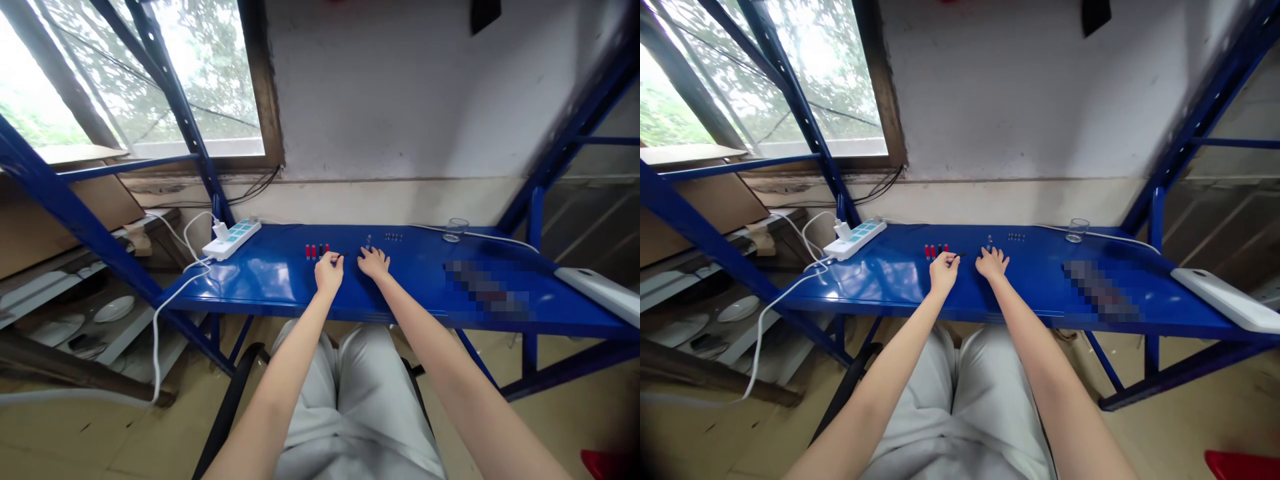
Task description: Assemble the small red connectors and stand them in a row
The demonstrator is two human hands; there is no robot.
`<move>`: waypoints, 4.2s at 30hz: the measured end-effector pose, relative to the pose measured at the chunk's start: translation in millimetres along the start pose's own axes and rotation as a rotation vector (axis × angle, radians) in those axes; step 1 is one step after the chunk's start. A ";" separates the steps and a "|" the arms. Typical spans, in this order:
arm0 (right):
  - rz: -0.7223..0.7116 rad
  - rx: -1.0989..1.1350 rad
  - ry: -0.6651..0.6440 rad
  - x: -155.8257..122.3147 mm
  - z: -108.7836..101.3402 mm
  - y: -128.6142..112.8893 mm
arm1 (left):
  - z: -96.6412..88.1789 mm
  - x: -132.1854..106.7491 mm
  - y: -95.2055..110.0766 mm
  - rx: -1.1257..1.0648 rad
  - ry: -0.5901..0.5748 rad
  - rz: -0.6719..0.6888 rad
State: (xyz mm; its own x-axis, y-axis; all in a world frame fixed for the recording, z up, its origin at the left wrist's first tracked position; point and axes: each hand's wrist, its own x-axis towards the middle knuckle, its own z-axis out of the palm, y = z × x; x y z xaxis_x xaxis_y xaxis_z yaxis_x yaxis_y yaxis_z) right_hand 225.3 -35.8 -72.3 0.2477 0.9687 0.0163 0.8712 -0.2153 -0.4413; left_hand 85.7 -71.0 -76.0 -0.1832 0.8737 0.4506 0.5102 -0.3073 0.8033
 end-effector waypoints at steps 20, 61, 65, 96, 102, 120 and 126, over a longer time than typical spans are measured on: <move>-0.037 0.778 0.475 -3.4 -3.3 11.1 | 6.0 6.7 -14.0 -0.249 -0.067 -0.041; -0.193 1.451 0.042 -17.4 -6.2 4.6 | -2.2 4.0 -3.1 -0.399 -0.167 -0.087; -0.190 1.463 0.003 -17.4 -7.7 6.1 | -2.5 4.7 -4.0 -0.469 -0.187 -0.090; -0.483 1.074 -0.291 -34.9 -3.9 -3.5 | -2.8 7.8 -5.0 -0.552 -0.096 -0.088; -0.491 0.993 -0.265 -38.3 -4.3 -9.1 | -1.1 7.5 -6.5 -0.471 -0.133 -0.078; -0.434 0.145 0.077 1.6 20.5 -43.9 | -12.8 13.3 -8.4 -0.698 0.254 -0.391; -0.339 0.082 0.047 4.0 17.4 -49.7 | -13.2 12.5 -7.1 -0.697 0.249 -0.397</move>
State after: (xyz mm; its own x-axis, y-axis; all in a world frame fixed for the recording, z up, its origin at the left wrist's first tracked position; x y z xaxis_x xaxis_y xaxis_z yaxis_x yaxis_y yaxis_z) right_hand 175.7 -19.1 -65.9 -0.0290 0.9762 0.2151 0.8710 0.1303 -0.4737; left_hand 68.7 -62.9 -70.9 -0.4613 0.8826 0.0907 -0.2527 -0.2287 0.9401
